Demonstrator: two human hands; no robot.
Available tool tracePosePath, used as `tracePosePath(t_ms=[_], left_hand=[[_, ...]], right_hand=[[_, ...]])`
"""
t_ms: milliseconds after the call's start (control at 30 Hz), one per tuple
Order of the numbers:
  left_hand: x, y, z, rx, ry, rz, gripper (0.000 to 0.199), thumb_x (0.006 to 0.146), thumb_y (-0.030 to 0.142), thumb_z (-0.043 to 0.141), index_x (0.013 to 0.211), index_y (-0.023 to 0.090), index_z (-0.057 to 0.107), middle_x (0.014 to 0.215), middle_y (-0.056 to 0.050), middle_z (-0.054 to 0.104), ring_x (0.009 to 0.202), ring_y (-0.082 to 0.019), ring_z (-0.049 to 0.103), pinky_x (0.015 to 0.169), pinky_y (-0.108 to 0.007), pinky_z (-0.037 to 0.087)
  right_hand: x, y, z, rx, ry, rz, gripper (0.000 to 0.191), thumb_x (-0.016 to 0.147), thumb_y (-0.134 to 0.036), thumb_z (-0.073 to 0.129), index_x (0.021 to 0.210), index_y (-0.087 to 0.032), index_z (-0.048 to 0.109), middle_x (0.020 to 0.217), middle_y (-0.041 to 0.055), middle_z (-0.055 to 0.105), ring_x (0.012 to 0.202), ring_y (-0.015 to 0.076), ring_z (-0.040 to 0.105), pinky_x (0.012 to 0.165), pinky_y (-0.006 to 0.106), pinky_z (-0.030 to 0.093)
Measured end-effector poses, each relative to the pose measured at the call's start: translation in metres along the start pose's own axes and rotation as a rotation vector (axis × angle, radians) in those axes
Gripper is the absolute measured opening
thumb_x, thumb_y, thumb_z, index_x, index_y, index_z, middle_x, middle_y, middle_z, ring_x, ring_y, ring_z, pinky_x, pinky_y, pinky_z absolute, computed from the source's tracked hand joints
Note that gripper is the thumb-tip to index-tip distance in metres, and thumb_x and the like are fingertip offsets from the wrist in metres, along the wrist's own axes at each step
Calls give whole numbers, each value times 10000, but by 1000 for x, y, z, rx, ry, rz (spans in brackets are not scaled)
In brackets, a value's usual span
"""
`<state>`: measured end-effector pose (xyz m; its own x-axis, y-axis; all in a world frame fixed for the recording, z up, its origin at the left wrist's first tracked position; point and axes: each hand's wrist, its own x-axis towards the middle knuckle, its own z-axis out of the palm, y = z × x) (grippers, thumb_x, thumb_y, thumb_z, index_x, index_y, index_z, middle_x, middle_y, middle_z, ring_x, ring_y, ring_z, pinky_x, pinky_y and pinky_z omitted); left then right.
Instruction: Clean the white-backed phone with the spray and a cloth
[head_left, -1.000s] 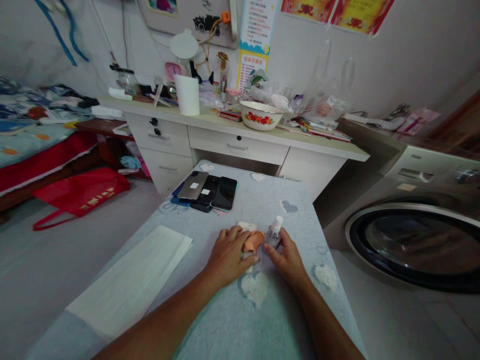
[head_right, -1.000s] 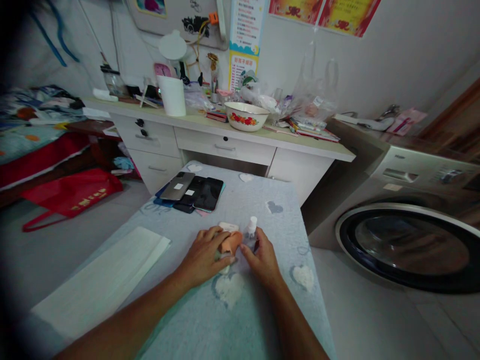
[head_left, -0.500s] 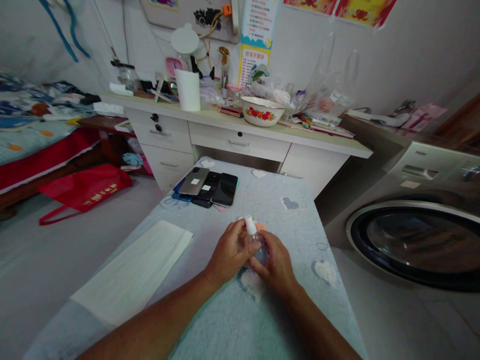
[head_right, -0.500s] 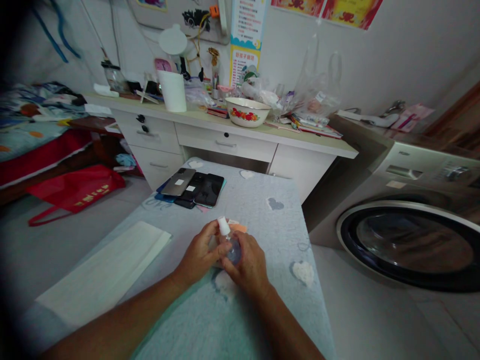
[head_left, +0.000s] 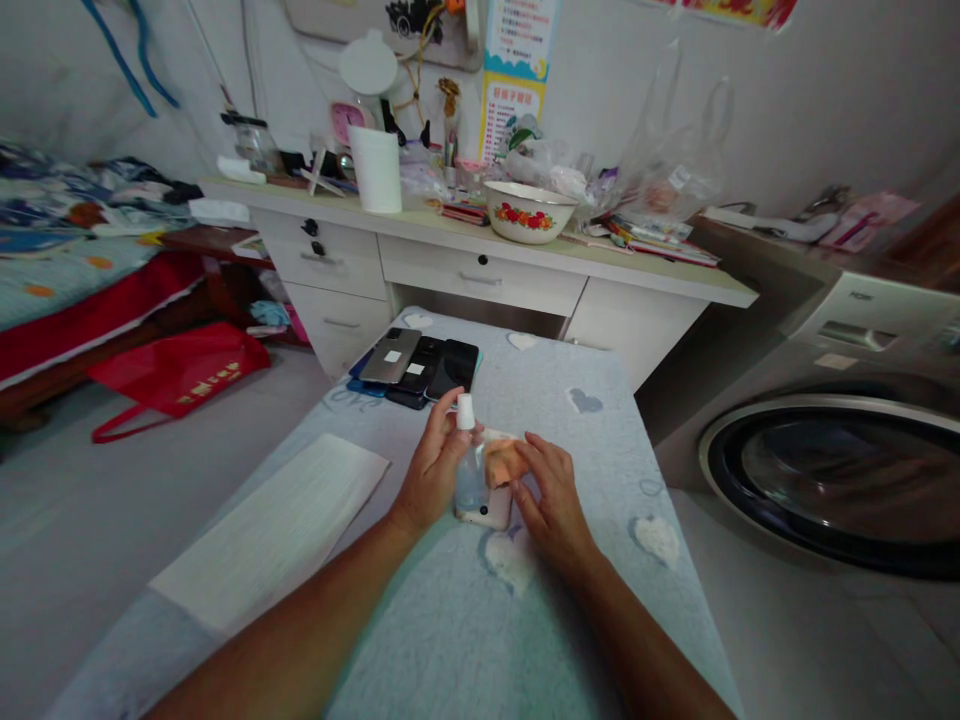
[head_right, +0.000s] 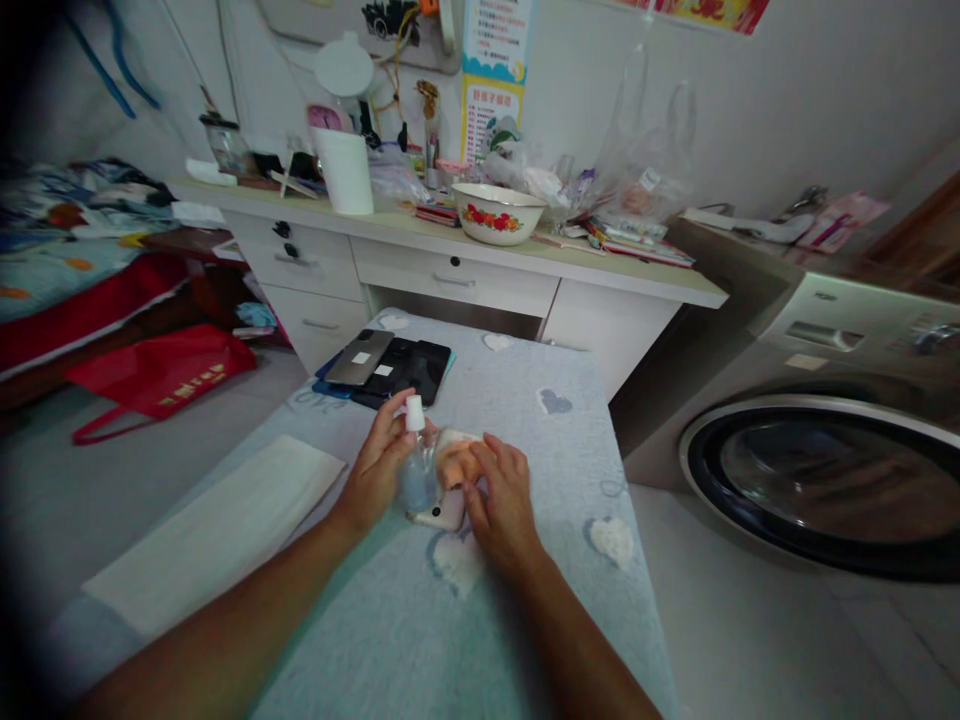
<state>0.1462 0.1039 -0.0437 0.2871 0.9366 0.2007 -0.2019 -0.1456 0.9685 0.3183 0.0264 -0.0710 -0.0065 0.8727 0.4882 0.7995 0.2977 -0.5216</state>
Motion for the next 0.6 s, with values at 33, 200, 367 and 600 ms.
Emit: tracePosePath(t_ms=[33, 200, 367, 600], left_hand=[[2, 0, -2, 17, 21, 2, 505, 885, 280, 461, 1378, 275, 354, 993, -32, 621, 939, -173, 599, 897, -357, 447], [8, -1, -9, 75, 54, -39, 514, 851, 215, 407, 1361, 277, 390, 913, -10, 628, 791, -146, 595, 814, -331, 470], [11, -8, -11, 93, 5, -56, 486, 847, 218, 390, 1329, 247, 438, 911, -17, 628, 787, -151, 589, 790, -320, 473], [11, -7, -12, 125, -75, -42, 456, 916, 320, 421, 1368, 271, 381, 941, -9, 595, 755, -124, 574, 781, -301, 461]], right_hand=[[0, 0, 2, -19, -23, -3, 424, 905, -287, 500, 1322, -216, 471, 1355, 122, 450, 1232, 273, 382, 1026, 485, 345], [2, -3, 7, -70, -133, -13, 424, 889, -332, 543, 1302, -240, 524, 1396, 107, 426, 1229, 285, 376, 1020, 488, 333], [6, -3, 12, -57, -164, 26, 280, 884, -238, 555, 1151, -262, 632, 1179, 69, 582, 1083, 238, 462, 941, 417, 372], [6, -2, 10, -45, -163, 57, 315, 826, -172, 601, 1128, -248, 642, 1034, 71, 575, 966, 234, 469, 853, 402, 388]])
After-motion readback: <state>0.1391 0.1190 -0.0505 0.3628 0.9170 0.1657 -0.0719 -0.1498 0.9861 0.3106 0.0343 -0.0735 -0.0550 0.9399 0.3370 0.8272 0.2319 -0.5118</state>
